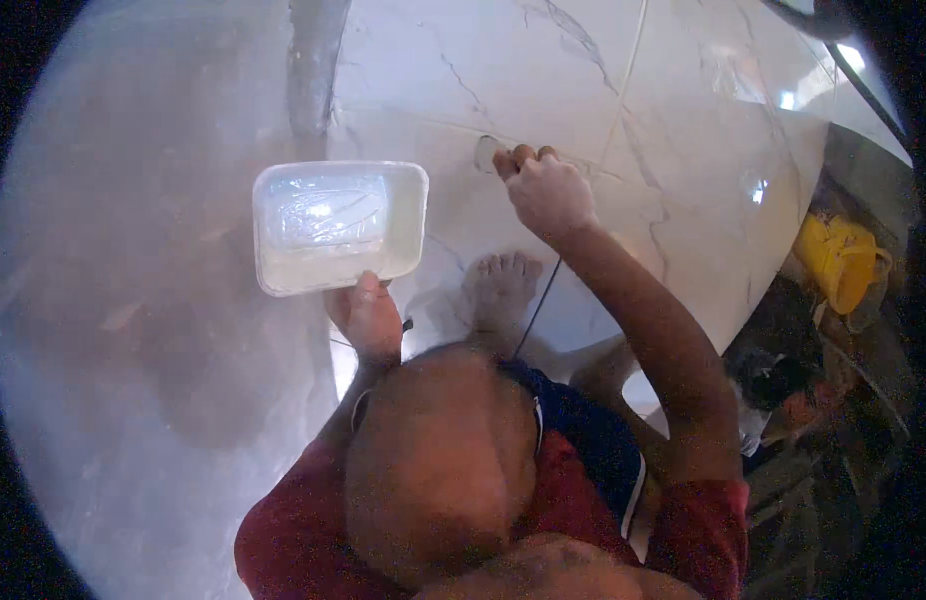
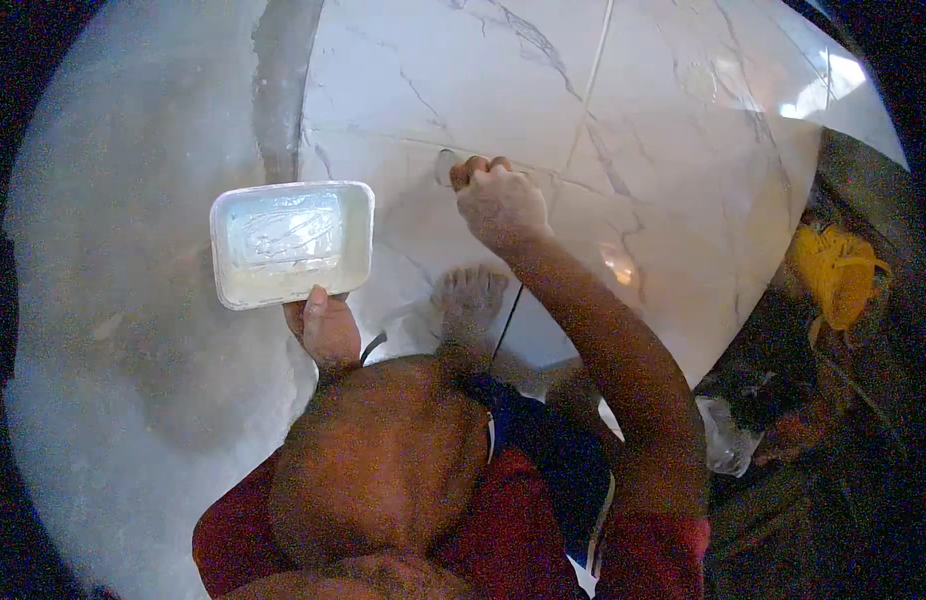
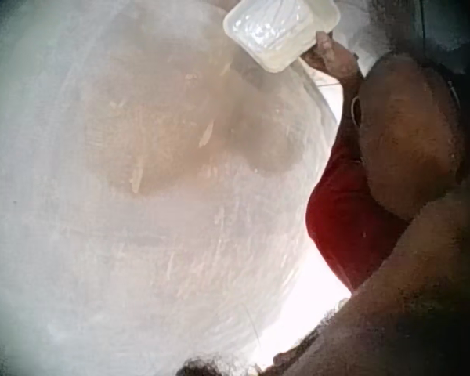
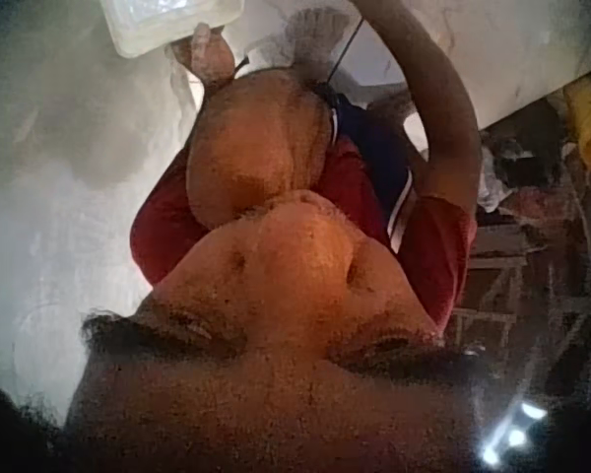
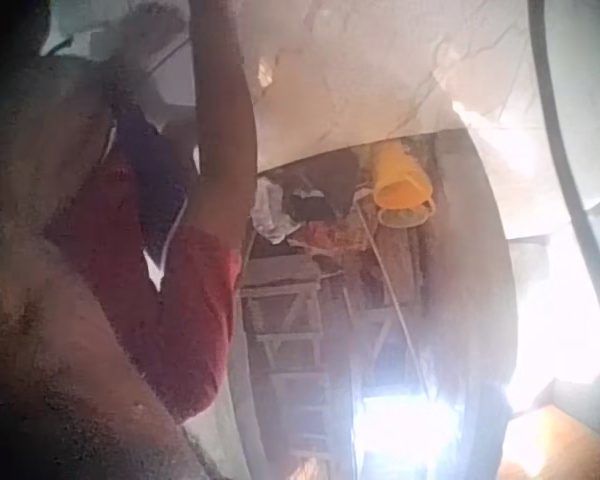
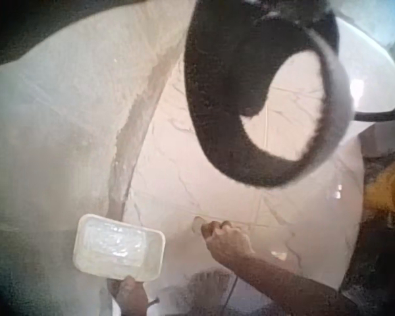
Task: The person applies white grout to the seams between floor tiles using a tool while holding a small container of grout by hand.
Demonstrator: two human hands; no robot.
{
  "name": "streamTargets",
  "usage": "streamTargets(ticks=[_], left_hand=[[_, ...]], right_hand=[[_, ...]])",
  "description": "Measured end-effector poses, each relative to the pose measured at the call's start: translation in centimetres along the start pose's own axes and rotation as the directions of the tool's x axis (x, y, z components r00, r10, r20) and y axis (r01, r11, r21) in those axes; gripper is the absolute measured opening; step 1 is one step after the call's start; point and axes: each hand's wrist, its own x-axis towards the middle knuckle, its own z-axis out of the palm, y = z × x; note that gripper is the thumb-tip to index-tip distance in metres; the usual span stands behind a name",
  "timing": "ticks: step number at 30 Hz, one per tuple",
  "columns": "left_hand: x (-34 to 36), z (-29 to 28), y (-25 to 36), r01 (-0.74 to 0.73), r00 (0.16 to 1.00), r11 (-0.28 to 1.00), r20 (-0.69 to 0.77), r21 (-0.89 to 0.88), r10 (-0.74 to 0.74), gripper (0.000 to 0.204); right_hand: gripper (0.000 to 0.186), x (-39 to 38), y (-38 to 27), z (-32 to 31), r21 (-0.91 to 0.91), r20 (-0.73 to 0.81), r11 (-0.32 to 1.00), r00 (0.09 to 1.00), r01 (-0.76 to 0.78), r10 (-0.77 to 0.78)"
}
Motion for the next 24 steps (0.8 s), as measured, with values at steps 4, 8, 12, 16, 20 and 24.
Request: streamTargets(ticks=[4,8,12,16,20,24], left_hand=[[0.3,-1.2,0.0,0.038,0.995,0.999,0.093,-0.016,-0.037,0.062],[0.5,-0.4,0.1,0.009,0.986,0.996,0.167,-0.086,0.005,0.062],[0.3,0.5,0.1,0.023,0.999,0.998,0.051,-0.059,-0.020,0.064],[0.5,0.8,0.0,-0.019,0.999,0.999,0.045,-0.031,0.020,0.066],[0.3,0.9,0.2,-0.018,1.000,0.999,0.005,-0.032,0.018,0.064],[0.0,-1.0,-0.7,0.040,0.998,0.997,-0.057,0.070,-0.036,0.059]], right_hand=[[0.035,-1.5,1.6,-0.5,-0.051,0.039,0.999,0.999,-0.015,0.017],[0.038,-3.0,3.1,-0.7,-0.055,0.078,0.998,0.996,-0.039,0.043],[0.031,-4.7,4.5,-0.4,-0.093,0.030,0.995,0.998,-0.043,0.046],[0.031,-6.8,6.1,-0.2,-0.106,0.027,0.994,0.999,-0.032,0.035],[0.028,-8.7,7.3,-0.4,-0.098,0.039,0.990,0.994,-0.098,0.102],[0.038,-7.6,6.9,0.7,-0.050,0.075,0.988,0.986,-0.145,0.149]])
